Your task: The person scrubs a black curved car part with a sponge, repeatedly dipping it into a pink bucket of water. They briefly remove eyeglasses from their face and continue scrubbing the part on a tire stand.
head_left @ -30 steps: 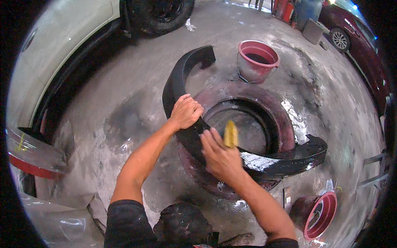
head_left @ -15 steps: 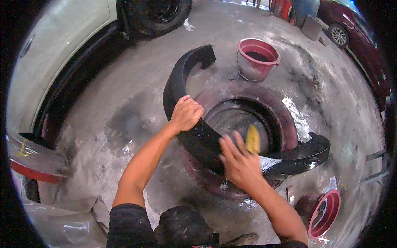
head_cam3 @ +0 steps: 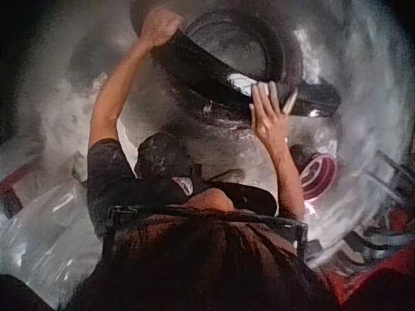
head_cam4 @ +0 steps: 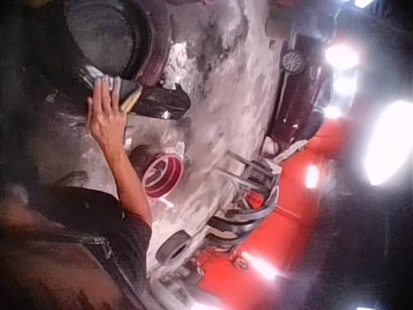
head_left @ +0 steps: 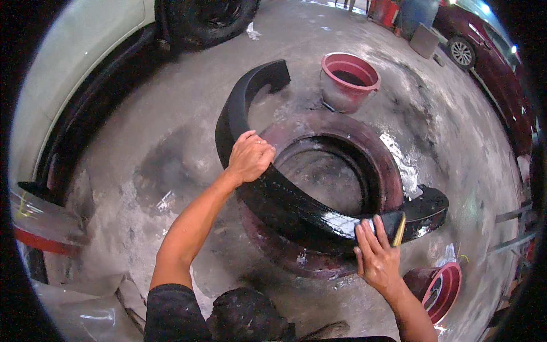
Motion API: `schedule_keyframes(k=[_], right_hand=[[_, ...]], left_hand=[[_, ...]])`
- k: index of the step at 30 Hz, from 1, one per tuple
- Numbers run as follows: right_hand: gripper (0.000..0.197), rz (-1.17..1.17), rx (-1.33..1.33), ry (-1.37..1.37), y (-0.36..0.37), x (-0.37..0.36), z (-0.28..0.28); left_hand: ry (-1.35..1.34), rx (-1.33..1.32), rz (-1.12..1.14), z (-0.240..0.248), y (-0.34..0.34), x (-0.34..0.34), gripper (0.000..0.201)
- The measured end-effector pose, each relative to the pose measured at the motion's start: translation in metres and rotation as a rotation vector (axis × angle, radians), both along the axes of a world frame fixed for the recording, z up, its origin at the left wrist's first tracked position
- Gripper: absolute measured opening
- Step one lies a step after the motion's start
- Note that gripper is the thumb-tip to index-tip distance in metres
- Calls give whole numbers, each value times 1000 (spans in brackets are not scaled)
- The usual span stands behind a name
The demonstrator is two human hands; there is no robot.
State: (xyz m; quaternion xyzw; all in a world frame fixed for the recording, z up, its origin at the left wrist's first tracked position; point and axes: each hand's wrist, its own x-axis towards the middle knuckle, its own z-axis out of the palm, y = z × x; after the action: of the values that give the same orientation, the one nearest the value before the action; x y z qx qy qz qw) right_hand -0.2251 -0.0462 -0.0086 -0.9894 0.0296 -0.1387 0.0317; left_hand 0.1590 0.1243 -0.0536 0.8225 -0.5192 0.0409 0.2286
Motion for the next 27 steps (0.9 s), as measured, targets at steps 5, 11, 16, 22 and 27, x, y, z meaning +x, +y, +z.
schedule_keyframes(k=[5, 11, 16, 22, 27], right_hand=[[45, 9, 52, -243, 44, 106, -22], [45, 47, 6, -128, 31, 92, 2], [46, 46, 45, -190, 51, 124, -15], [50, 117, 99, -119, 44, 95, -14], [52, 196, 49, -112, 55, 99, -12]], left_hand=[[-81, -54, -34, -6, -11, 0, 35], [-50, 27, -9, 4, 5, 4, 35], [-32, -66, -41, -11, -11, -2, 37], [-22, -10, -18, -4, 2, 6, 39], [-8, -4, -13, -3, -7, -2, 39]])
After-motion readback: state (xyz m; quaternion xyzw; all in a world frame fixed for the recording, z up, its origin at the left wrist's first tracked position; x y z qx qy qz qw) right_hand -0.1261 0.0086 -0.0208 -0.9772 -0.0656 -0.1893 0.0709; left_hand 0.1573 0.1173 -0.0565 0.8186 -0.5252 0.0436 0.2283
